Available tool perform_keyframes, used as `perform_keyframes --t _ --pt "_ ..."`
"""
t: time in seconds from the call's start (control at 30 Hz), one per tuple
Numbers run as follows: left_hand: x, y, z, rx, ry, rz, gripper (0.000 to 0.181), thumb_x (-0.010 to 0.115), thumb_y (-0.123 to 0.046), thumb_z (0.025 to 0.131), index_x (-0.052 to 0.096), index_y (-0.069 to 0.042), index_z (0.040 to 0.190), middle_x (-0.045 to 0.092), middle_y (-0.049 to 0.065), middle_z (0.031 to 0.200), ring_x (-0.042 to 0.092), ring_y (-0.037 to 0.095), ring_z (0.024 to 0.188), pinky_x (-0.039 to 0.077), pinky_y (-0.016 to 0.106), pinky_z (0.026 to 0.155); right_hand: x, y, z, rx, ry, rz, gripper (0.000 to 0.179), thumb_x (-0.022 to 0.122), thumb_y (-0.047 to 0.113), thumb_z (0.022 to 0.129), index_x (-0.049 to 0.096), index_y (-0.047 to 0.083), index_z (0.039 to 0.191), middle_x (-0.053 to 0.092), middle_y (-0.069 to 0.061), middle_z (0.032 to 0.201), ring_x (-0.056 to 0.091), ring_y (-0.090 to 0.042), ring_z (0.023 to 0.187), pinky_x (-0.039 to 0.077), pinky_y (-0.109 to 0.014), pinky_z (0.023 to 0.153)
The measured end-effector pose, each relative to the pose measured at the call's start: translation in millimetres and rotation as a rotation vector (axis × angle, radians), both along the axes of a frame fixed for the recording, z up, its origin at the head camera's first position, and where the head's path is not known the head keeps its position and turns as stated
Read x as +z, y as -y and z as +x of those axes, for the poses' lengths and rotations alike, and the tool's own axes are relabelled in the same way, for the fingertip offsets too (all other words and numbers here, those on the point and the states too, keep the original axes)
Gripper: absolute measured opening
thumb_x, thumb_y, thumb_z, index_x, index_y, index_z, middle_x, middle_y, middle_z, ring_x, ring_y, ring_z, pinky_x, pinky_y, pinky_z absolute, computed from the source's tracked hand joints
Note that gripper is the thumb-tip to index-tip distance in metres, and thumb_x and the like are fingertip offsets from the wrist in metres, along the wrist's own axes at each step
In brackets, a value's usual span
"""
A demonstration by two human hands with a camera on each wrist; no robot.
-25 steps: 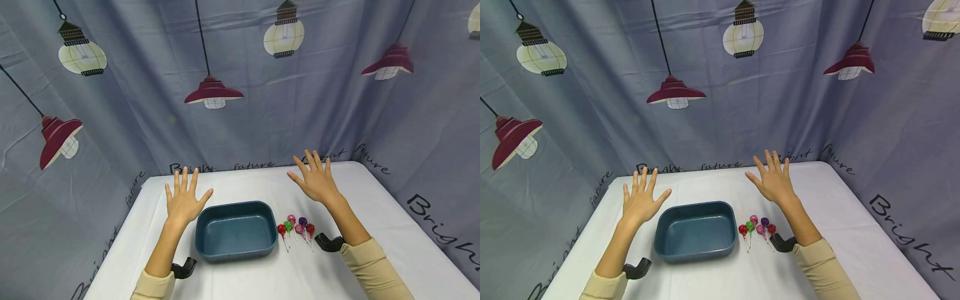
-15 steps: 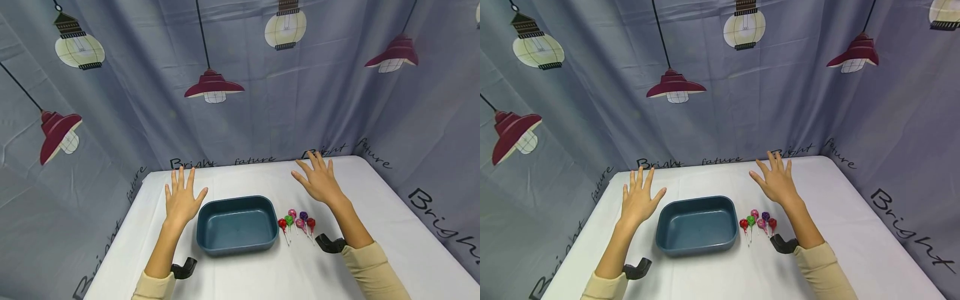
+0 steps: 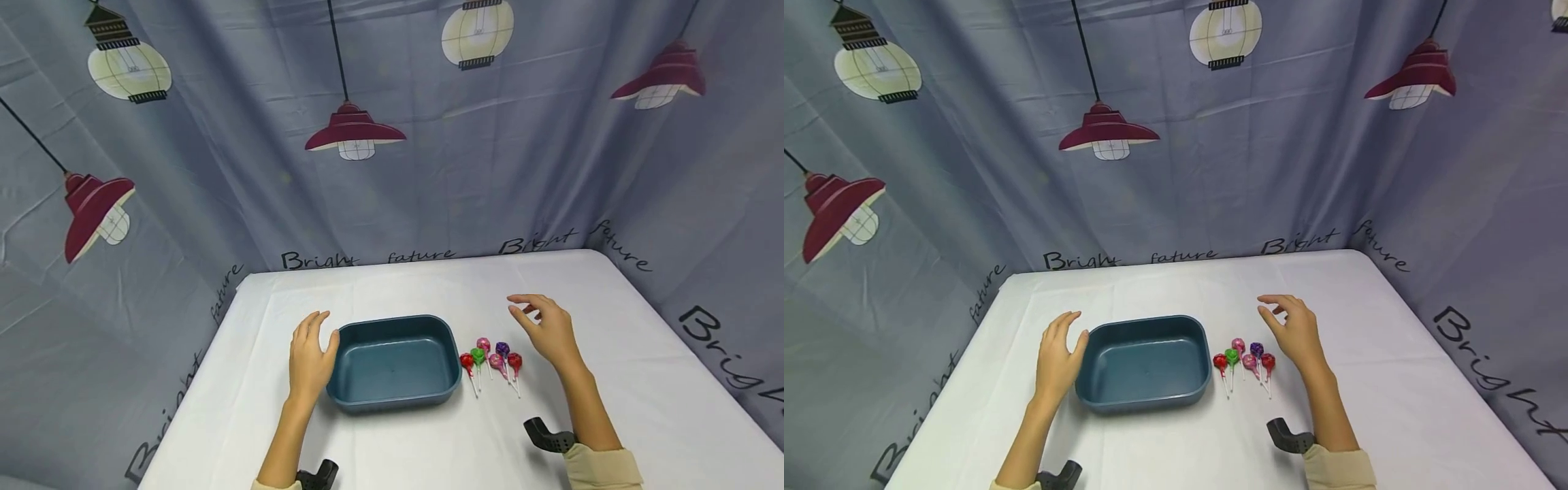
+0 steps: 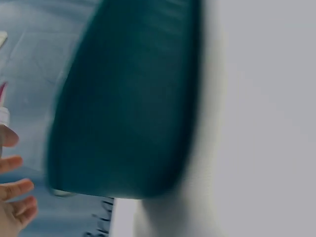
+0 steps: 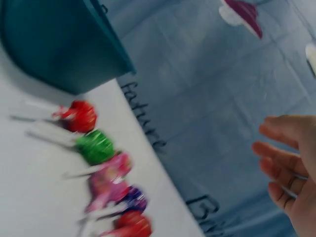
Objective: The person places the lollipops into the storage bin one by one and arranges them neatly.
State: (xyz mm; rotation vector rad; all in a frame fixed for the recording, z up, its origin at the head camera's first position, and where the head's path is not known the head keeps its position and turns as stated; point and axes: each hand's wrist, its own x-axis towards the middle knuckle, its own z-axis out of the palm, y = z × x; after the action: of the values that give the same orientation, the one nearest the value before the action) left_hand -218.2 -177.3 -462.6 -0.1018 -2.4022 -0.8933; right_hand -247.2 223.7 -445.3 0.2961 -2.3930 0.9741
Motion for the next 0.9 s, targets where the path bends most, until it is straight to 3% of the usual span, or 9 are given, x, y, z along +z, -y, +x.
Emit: perform_keyframes --t 0.1,0.23,0.3,0.37,0.47,0.6,0.77,0.9 --pt "-16.0 -1.6 1.2 -0.068 0.04 0.136 0.039 0.056 -0.023 0.09 0.054 -0.01 0.127 0.046 0.013 0.133 0.039 0.031 0.123 0.033 0.051 0.098 -40.4 -20 -14.4 -0.004 -0.035 -0.117 0.021 0.065 0.025 0.085 0.07 0.014 0.103 0.067 -0.004 0.092 0.053 -0.015 0.076 0.039 -0.031 0.064" --pt "-30.8 -1.1 1.4 -0.132 0.057 0.287 0.038 0.055 -0.02 0.092 0.053 -0.011 0.129 0.044 0.014 0.134 0.038 0.03 0.126 0.031 0.052 0.1 -101.8 -48 -39.9 -0.061 -0.031 -0.155 0.02 0.064 0.035 0.085 0.07 0.029 0.103 0.065 0.01 0.087 0.049 -0.004 0.072 0.035 -0.019 0.058" --pt "-36.8 0.2 1.2 -0.139 0.062 0.334 0.037 0.054 -0.019 0.092 0.053 -0.012 0.129 0.046 0.013 0.134 0.039 0.029 0.125 0.032 0.05 0.099 -114.3 -51 -41.1 -0.094 0.021 -0.131 0.022 0.062 0.041 0.085 0.068 0.032 0.104 0.064 0.012 0.09 0.049 -0.003 0.072 0.036 -0.019 0.056" --pt "-42.4 1.9 0.6 -0.145 0.082 0.378 0.037 0.054 -0.018 0.092 0.053 -0.014 0.129 0.047 0.01 0.133 0.039 0.026 0.126 0.033 0.047 0.1 -112.8 -49 -33.3 -0.081 0.088 -0.149 0.026 0.062 0.042 0.085 0.068 0.028 0.106 0.064 0.008 0.093 0.051 -0.005 0.073 0.038 -0.019 0.055" --pt "-48.1 4.0 0.5 -0.165 0.135 0.455 0.038 0.054 -0.015 0.093 0.053 -0.014 0.13 0.047 0.007 0.134 0.039 0.023 0.126 0.034 0.044 0.1 -93.6 -39 -13.1 -0.023 0.182 -0.174 0.033 0.063 0.04 0.084 0.068 0.019 0.109 0.065 0.001 0.096 0.053 -0.009 0.071 0.041 -0.022 0.054" --pt "-44.2 4.1 6.3 -0.228 0.214 0.592 0.04 0.046 -0.004 0.094 0.049 -0.009 0.134 0.043 0.009 0.138 0.034 0.026 0.13 0.029 0.047 0.103 -72.2 -30 8.3 0.062 0.282 -0.201 0.036 0.067 0.031 0.083 0.066 0.007 0.11 0.064 -0.005 0.087 0.05 -0.012 0.066 0.039 -0.024 0.053" --pt "-33.5 1.9 16.8 -0.271 0.273 0.653 0.046 0.036 0.004 0.092 0.044 -0.004 0.136 0.038 0.011 0.142 0.026 0.025 0.134 0.02 0.041 0.109 -77.9 -32 13.8 0.104 0.413 -0.176 0.036 0.068 0.026 0.083 0.065 0.004 0.111 0.062 -0.005 0.079 0.051 -0.01 0.066 0.039 -0.024 0.055" --pt "-34.8 2.9 18.1 -0.334 0.284 0.673 0.047 0.031 0.006 0.092 0.04 0.0 0.138 0.034 0.012 0.145 0.023 0.024 0.136 0.017 0.035 0.11 -88.4 -35 13.0 0.109 0.458 -0.157 0.037 0.07 0.025 0.081 0.066 0.003 0.11 0.063 -0.005 0.08 0.053 -0.012 0.066 0.042 -0.024 0.056"
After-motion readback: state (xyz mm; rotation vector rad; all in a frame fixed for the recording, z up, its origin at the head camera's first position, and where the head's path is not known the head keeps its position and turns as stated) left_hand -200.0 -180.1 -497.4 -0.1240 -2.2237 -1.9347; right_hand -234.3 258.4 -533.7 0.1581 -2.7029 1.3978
